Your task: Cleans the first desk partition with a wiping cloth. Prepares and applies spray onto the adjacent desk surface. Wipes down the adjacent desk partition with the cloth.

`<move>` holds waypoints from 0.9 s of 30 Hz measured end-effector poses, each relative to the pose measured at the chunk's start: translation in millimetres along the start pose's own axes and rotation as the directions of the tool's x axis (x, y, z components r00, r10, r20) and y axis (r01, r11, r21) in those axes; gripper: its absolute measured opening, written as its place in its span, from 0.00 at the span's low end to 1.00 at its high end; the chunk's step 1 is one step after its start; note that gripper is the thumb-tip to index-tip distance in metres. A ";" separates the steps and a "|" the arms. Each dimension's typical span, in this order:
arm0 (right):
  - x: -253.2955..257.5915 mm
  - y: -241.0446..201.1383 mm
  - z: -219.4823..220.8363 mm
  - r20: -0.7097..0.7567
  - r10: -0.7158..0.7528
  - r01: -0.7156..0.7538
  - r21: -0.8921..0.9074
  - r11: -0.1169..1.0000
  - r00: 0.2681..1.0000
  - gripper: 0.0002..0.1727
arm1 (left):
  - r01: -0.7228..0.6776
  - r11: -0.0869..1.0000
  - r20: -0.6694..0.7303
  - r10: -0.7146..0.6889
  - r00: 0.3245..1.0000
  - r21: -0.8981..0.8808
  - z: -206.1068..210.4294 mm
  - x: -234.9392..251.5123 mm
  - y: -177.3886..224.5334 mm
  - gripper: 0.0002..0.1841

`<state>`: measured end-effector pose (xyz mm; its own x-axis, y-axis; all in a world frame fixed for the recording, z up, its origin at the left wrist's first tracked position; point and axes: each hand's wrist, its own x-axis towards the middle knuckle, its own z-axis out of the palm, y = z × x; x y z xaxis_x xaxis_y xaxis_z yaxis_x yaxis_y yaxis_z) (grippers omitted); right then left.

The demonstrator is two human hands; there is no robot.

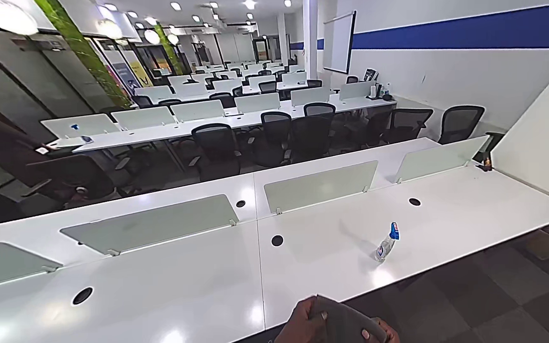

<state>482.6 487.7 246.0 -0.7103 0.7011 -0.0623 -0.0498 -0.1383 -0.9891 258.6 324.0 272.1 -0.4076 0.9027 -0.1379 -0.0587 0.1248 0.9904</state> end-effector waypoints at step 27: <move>201.1 -11.3 -22.2 -0.294 -0.131 0.014 -0.368 0.930 0.947 0.09 | -0.202 0.979 -0.137 0.198 0.971 -0.019 -57.5 177.1 -31.7 0.14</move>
<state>356.0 645.8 241.7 -0.4600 0.8874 0.0314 0.2019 0.1389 -0.9695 135.9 456.2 216.1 -0.5319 0.8445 0.0616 0.0079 -0.0679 0.9977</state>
